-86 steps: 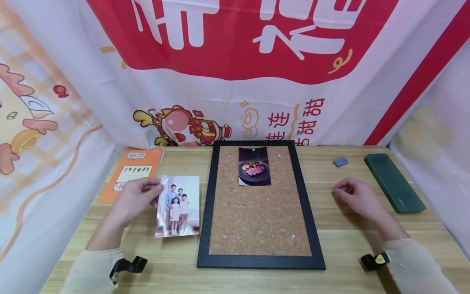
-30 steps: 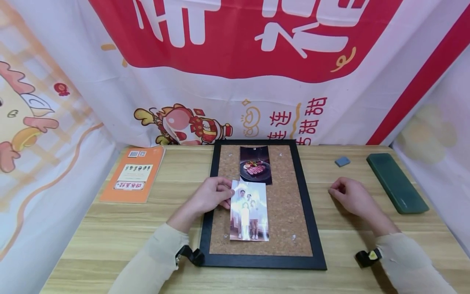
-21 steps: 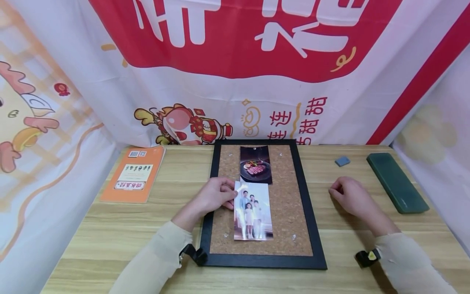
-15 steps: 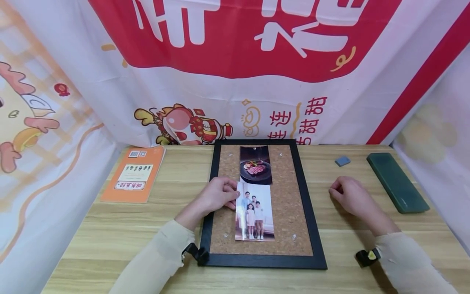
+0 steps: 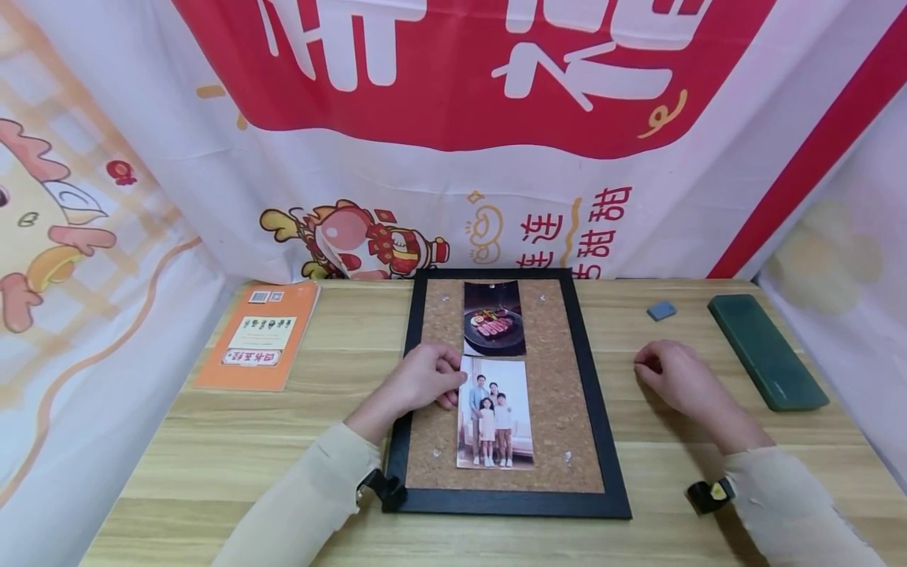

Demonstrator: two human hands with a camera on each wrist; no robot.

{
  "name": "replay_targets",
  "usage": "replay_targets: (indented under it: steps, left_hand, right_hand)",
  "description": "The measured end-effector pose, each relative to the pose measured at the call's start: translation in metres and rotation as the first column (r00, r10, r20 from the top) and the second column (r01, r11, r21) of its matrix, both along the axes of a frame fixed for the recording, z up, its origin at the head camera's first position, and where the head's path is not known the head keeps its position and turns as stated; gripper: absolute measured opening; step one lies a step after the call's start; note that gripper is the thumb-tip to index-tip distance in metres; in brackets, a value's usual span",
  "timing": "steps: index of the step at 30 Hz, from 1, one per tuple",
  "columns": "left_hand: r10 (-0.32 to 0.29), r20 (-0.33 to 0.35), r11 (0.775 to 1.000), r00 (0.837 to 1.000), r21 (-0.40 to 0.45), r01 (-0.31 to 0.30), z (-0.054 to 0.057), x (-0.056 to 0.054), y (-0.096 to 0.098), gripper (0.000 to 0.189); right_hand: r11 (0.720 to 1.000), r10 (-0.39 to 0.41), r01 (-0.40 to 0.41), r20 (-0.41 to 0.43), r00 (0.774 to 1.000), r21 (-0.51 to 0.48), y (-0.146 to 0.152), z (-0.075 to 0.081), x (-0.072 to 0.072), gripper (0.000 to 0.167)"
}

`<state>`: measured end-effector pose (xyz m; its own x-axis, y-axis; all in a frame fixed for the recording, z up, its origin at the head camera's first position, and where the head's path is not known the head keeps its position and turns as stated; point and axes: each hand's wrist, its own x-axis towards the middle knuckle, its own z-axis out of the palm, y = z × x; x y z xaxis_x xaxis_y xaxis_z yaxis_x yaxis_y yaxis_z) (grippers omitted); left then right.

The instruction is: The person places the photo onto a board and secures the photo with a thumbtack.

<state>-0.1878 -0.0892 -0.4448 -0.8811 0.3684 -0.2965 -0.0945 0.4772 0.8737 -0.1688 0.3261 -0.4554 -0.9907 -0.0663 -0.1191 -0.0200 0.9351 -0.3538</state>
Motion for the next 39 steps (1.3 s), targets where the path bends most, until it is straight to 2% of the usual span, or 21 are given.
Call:
replay_targets:
  steps: [7,10,13,16,24,39]
  left_hand:
    - [-0.005,0.017,1.0,1.0,0.012,0.005,-0.002,-0.002,-0.001,0.015]
    - [0.002,0.027,1.0,1.0,0.012,-0.003,-0.003,-0.003,-0.002,0.014]
    - [0.011,0.03,1.0,0.999,0.017,-0.012,-0.003,-0.003,-0.001,0.014]
    - [0.02,0.026,1.0,0.999,0.013,-0.02,-0.003,-0.003,0.0,0.013]
    - [0.028,0.009,0.999,1.0,-0.047,-0.028,-0.001,-0.003,0.002,0.009]
    - [0.042,0.025,0.999,0.999,-0.033,-0.041,-0.003,-0.004,0.002,0.009]
  right_hand:
    - [0.999,0.03,-0.03,0.019,0.999,-0.015,0.004,0.002,0.002,0.015]
    - [0.997,0.051,-0.047,0.083,0.995,-0.054,0.007,0.006,0.002,0.015]
    - [0.992,0.073,-0.054,0.165,0.984,-0.117,0.012,0.01,0.002,0.015]
    - [0.983,0.102,-0.066,0.213,0.972,-0.17,0.018,0.012,0.001,0.015]
    - [0.977,0.16,-0.127,0.191,0.968,-0.17,0.026,0.008,-0.002,0.01]
    - [0.988,0.092,-0.062,0.217,0.972,-0.143,0.024,0.008,0.001,0.014]
